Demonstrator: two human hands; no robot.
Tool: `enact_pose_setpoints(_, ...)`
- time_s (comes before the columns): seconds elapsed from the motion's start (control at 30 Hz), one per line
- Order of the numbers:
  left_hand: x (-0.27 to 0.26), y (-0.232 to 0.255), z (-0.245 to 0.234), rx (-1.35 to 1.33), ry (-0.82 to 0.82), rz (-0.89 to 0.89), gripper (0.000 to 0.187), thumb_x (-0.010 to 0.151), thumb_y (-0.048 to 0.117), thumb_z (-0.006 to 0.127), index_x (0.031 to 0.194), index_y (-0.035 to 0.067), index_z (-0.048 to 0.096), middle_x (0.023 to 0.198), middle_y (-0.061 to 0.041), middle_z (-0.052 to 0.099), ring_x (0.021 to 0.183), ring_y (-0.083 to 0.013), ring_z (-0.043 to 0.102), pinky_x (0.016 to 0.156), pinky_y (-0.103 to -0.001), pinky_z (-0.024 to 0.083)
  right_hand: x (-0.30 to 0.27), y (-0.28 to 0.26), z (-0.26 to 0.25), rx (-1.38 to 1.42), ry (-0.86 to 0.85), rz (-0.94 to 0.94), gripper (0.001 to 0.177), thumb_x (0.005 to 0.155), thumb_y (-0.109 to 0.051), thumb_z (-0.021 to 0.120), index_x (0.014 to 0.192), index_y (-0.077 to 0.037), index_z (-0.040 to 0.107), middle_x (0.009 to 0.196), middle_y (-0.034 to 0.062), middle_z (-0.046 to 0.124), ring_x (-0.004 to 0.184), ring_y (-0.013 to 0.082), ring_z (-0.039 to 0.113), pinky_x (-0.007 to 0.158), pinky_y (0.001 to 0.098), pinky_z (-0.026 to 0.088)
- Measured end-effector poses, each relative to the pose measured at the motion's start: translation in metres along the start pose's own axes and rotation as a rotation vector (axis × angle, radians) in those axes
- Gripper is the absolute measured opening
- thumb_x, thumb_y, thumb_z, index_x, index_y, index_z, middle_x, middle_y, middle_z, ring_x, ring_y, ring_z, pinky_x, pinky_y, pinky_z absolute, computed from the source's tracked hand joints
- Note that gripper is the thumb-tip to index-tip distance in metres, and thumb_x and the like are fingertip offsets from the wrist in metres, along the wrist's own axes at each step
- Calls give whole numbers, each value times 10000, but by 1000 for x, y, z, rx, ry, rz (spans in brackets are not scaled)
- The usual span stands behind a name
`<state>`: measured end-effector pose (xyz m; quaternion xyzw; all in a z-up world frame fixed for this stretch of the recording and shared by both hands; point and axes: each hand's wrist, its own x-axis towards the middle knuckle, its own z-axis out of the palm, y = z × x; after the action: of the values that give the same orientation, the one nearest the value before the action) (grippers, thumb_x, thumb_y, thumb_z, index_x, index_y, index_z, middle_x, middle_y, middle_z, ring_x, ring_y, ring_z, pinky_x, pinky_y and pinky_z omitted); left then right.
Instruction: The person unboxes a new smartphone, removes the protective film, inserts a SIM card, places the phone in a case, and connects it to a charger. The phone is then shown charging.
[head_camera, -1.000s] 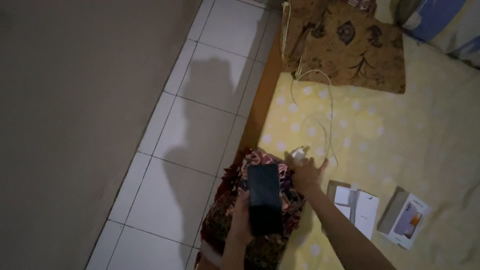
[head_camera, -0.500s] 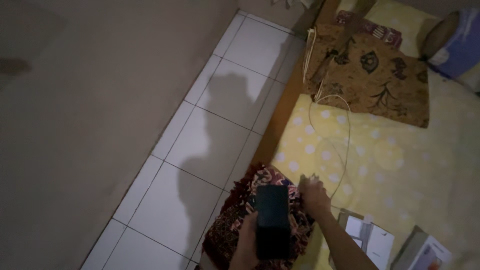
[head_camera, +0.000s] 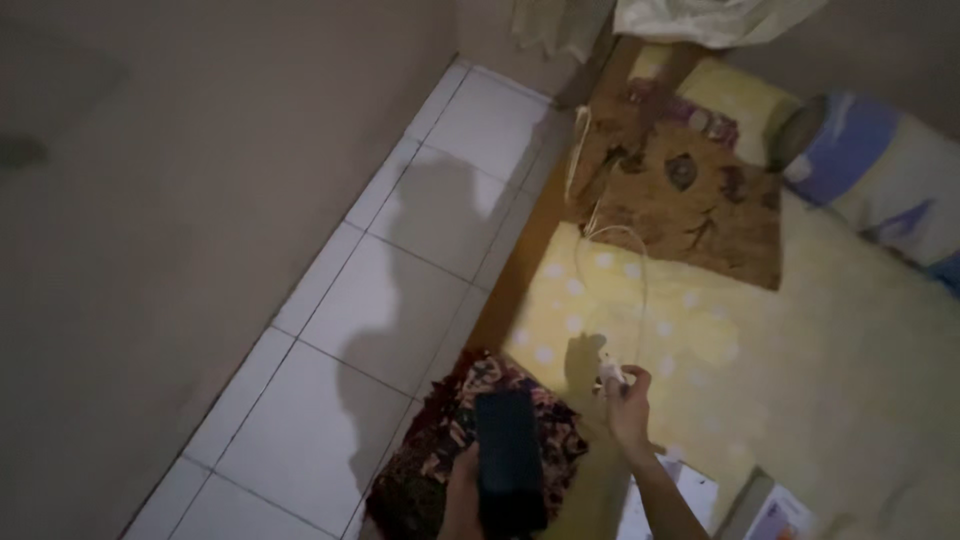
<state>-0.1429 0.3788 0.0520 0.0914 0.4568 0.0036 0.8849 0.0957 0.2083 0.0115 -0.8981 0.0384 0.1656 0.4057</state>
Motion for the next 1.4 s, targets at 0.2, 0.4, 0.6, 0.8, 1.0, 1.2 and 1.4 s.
enact_pose_setpoints(0.2,-11,22,34,-32,-188,99,589,978,487,493,1267,-13,610,1058,-186,689,892,-337,680,773,-473,586,-4,-30,-49,646,-250,30,394,1001,-176,621,1362,-21,581,1033,128,655,824,170,576,681,306,486)
enact_pose_setpoints(0.4,-52,57,76,-89,-212,203,606,966,505,497,1299,5,584,1096,-187,682,923,-348,681,796,-487,583,-38,-107,-73,910,-343,-95,459,975,-140,596,1394,43,550,1183,157,700,1015,240,697,823,322,561)
enact_pose_setpoints(0.6,-90,105,86,-64,-267,248,628,955,522,501,1332,24,557,1135,-187,675,955,-360,683,820,-502,581,-99,-206,-94,877,-290,115,428,991,-149,574,1375,38,542,1179,220,701,1002,292,690,832,391,574)
enact_pose_setpoints(0.8,-139,143,58,-70,-339,268,653,943,540,505,1365,43,530,1174,-188,668,986,-372,684,844,-517,579,-163,-295,-84,891,-435,-55,422,975,-95,560,1392,-29,560,1179,207,708,986,245,698,871,363,561)
enact_pose_setpoints(1.0,-185,208,46,-36,-387,302,681,931,558,509,1397,61,503,1213,-188,661,1017,-384,686,867,-531,577,-210,-383,-45,1009,-566,-184,466,942,-72,576,1397,4,512,1239,175,690,1097,297,731,926,387,585)
enact_pose_setpoints(1.2,-212,283,18,-31,-415,330,713,919,575,513,1430,80,477,1252,-189,654,1048,-396,687,891,-546,574,-248,-451,20,1000,-545,-283,467,977,-79,569,1431,1,494,1239,195,695,1098,324,722,866,341,558)
enact_pose_setpoints(1.4,-232,344,-29,-55,-466,341,747,907,593,517,1463,99,450,1290,-189,647,1079,-407,689,915,-561,572,-273,-520,89,1089,-506,-292,505,965,-68,601,1451,-11,475,1205,228,691,1061,293,706,833,315,570)
